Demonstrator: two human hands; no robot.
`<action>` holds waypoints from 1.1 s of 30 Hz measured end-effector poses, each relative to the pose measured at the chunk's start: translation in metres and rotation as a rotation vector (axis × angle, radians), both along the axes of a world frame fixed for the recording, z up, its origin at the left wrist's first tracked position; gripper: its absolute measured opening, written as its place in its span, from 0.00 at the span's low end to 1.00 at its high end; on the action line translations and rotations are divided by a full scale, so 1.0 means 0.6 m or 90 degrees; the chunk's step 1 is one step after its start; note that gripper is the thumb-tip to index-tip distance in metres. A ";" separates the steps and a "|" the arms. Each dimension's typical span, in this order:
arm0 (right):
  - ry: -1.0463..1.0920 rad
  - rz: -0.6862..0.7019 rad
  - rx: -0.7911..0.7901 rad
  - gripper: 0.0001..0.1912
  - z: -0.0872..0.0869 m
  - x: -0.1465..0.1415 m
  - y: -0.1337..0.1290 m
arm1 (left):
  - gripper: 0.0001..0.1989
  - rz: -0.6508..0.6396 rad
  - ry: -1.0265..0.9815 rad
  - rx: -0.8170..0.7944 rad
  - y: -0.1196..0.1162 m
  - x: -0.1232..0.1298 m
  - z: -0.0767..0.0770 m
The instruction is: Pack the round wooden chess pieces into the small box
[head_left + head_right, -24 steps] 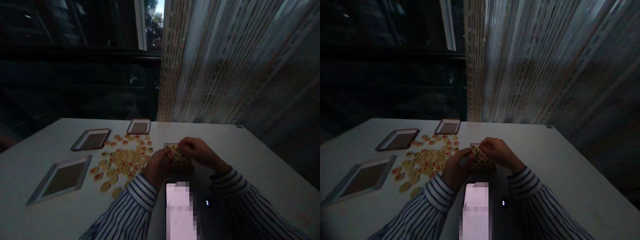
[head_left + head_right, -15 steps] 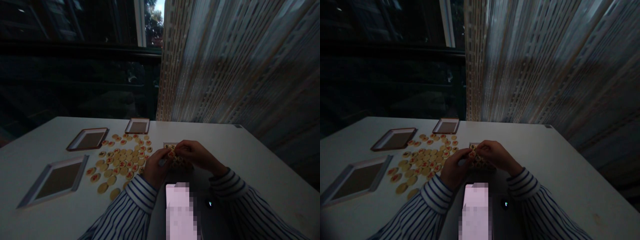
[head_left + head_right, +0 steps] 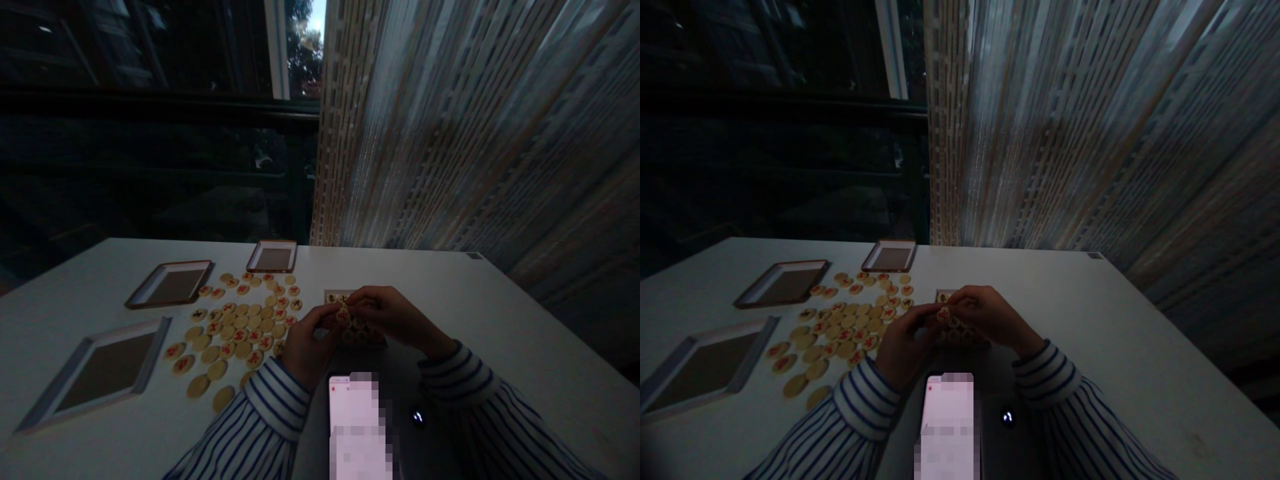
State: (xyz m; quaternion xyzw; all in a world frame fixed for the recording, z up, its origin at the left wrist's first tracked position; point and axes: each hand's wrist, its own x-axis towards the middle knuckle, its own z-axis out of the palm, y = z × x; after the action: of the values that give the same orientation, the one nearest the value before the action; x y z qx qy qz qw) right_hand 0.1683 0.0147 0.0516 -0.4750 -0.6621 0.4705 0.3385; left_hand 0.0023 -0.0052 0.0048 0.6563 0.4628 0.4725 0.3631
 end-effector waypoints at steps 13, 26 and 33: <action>0.001 0.015 0.034 0.11 0.002 0.006 0.002 | 0.11 0.007 -0.113 -0.034 0.003 0.000 -0.002; -0.011 0.052 0.073 0.13 0.002 0.006 0.001 | 0.10 0.013 -0.175 -0.093 0.005 -0.001 0.002; -0.015 0.066 0.061 0.13 -0.004 0.006 0.000 | 0.09 0.016 -0.186 -0.100 0.004 0.000 0.007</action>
State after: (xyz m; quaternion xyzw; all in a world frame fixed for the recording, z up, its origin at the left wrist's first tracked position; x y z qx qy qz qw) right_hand 0.1718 0.0149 0.0490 -0.4289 -0.7116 0.4497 0.3277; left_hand 0.0021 -0.0025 0.0087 0.5440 0.4489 0.5298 0.4711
